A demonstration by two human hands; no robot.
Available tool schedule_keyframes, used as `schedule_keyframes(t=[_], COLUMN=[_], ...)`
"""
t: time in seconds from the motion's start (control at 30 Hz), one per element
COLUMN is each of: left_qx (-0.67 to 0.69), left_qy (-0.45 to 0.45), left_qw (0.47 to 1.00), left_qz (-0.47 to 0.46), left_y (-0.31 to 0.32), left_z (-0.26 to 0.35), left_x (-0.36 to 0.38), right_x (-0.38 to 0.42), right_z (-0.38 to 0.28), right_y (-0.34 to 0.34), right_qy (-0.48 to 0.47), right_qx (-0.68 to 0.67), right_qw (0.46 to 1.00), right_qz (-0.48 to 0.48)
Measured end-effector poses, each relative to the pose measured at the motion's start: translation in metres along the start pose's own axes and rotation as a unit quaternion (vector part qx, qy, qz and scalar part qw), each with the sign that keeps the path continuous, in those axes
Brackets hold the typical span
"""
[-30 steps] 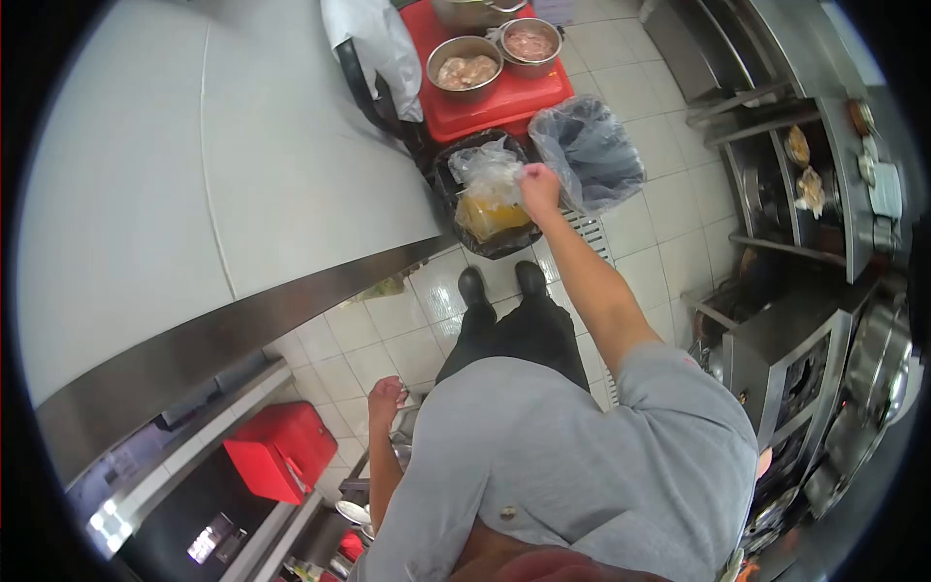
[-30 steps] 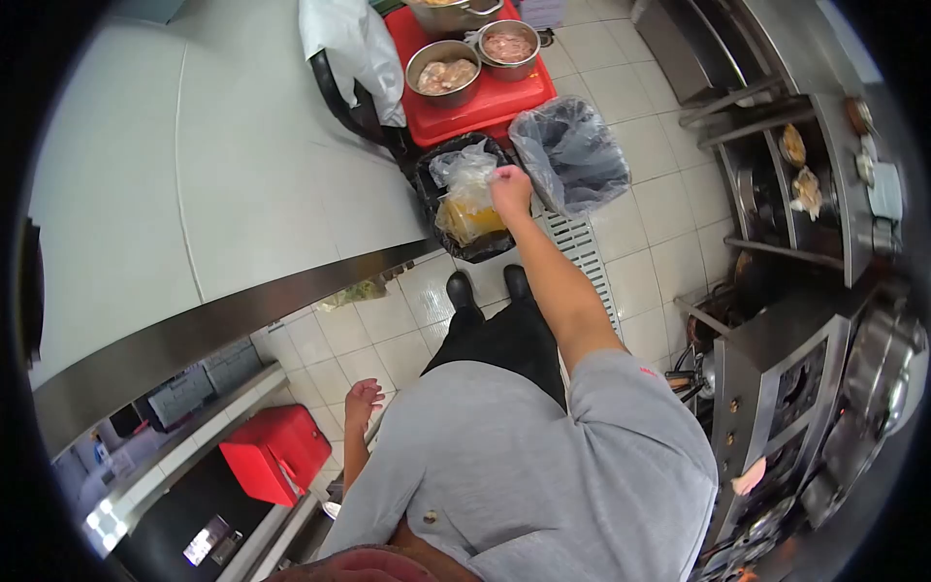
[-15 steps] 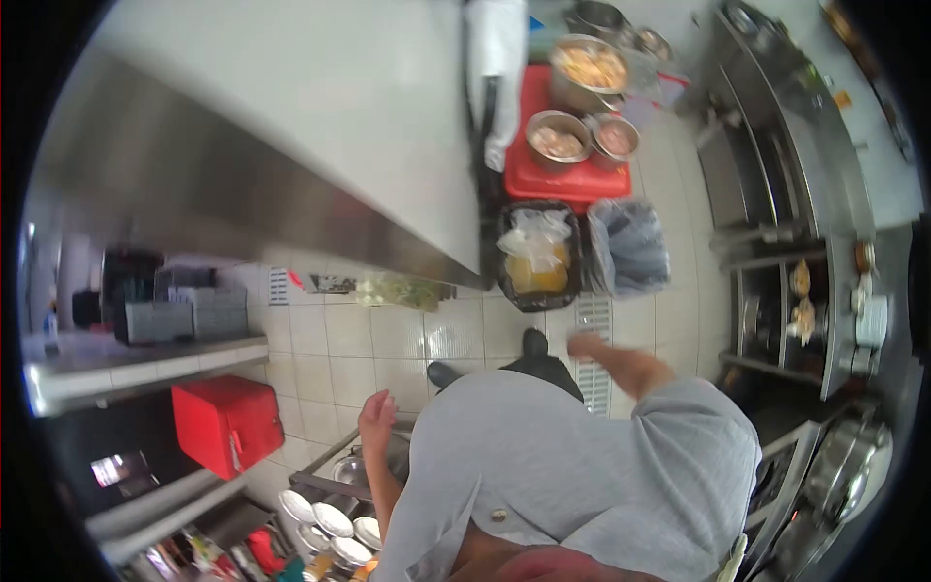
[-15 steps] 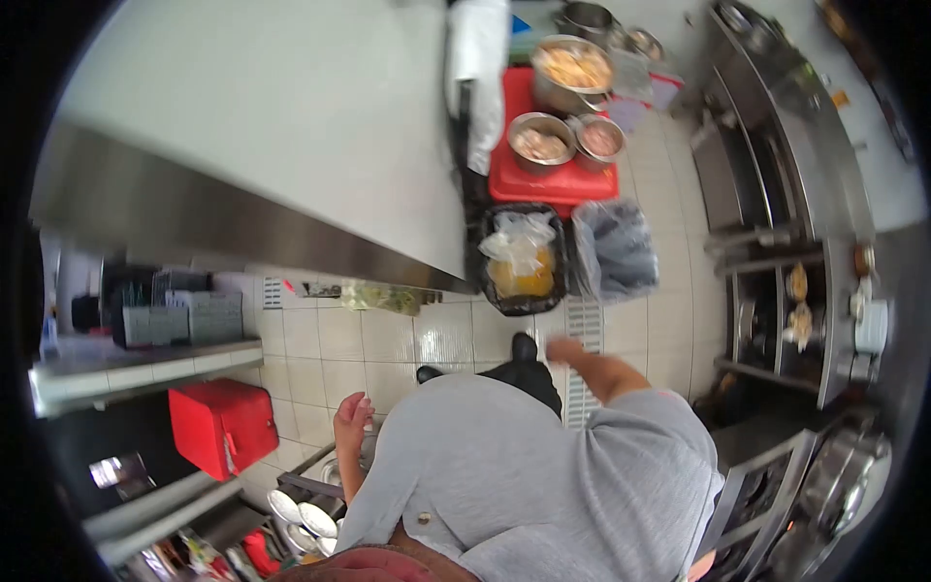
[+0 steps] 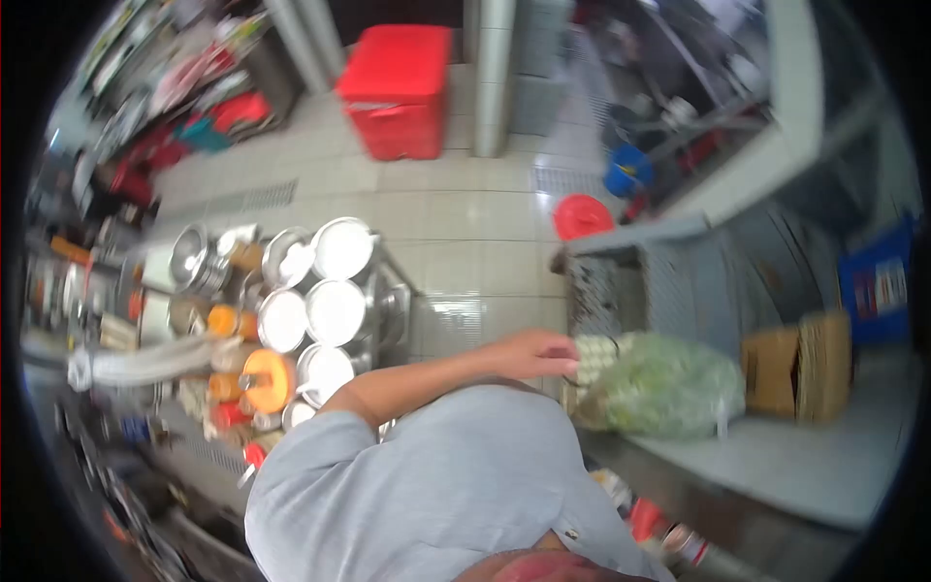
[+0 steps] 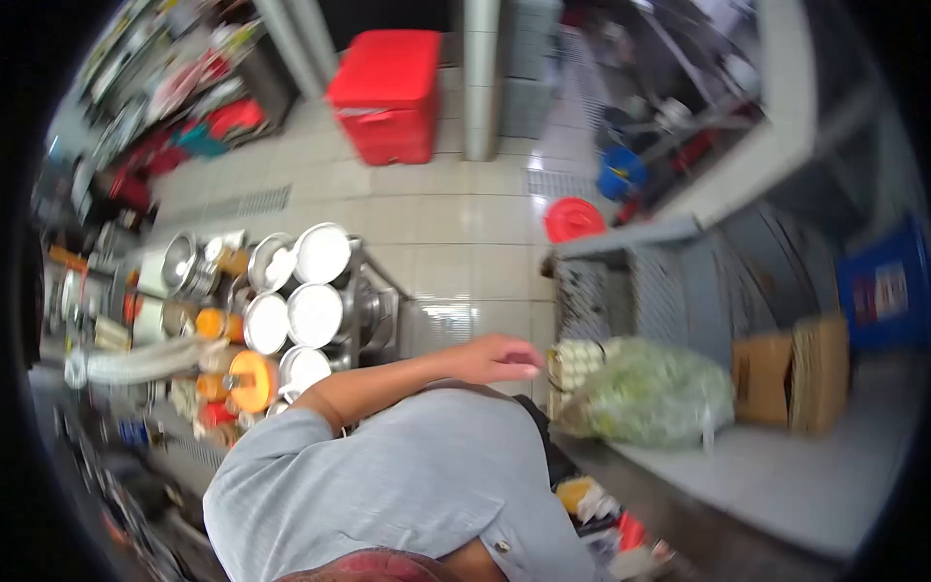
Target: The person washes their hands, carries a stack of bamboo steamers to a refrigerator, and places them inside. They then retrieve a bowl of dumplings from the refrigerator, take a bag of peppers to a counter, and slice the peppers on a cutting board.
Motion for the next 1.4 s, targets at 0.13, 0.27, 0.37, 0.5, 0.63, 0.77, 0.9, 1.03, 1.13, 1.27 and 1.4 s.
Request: schedule_keyframes(t=[0.13, 0.27, 0.37, 0.5, 0.63, 0.77, 0.9, 1.03, 1.13, 1.27, 1.4], left_qx=[0.036, 0.034, 0.023, -0.002, 0.022, 0.007, 0.078, 0.068, 0.066, 0.152, 0.266], left_qy=[0.085, 0.07, 0.095, 0.097, 0.106, 0.115, 0.089, 0.126, 0.177, 0.173, 0.199], left_qw=[0.995, 0.997, 0.994, 0.985, 0.956, 0.924, 0.906, 0.889, 0.882, 0.927, 0.911], left_qz=[0.021, 0.005, 0.055, 0.143, 0.272, 0.365, 0.405, 0.436, 0.432, 0.297, 0.245], left_y=[-0.067, -0.132, -0.199, -0.302, -0.383, -0.444, -0.497, -0.567, -0.621, -0.695, -0.761], left_z=[0.019, 0.02, 0.018, 0.034, 0.06, 0.073, 0.085, 0.087, 0.095, 0.109, 0.074], left_x=[-0.014, -0.039, -0.064, -0.095, -0.103, -0.086, -0.06, -0.021, 0.007, 0.025, 0.037], right_x=[-0.049, -0.099, -0.149, -0.226, -0.297, -0.344, -0.322, -0.239, -0.159, -0.068, -0.002], right_z=[-0.164, -0.3, -0.398, -0.508, -0.615, -0.728, -0.855, -0.948, -0.995, -1.043, -1.069], right_y=[0.023, 0.048, 0.07, 0.103, 0.132, 0.176, 0.258, 0.361, 0.446, 0.543, 0.639], right_qy=[-0.087, -0.139, -0.168, -0.16, -0.137, -0.111, 0.06, -0.048, -0.116, -0.179, -0.228], right_qx=[-0.008, -0.031, -0.059, 0.026, 0.158, 0.273, 0.014, 0.118, 0.268, 0.389, 0.456], right_qw=[0.992, 0.977, 0.956, 0.948, 0.928, 0.886, 0.85, 0.732, 0.603, 0.421, 0.306], right_qz=[-0.086, -0.16, -0.231, -0.273, -0.308, -0.357, -0.523, -0.67, -0.742, -0.799, -0.804])
Point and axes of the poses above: each hand's wrist, its own x-axis away from the middle knuckle, its own y-axis out of the palm, z = x × y, the point moved 2 cm from there along -x, towards the middle knuckle, and after that the axes turned 13 degrees about x, right-handed, at the moved point
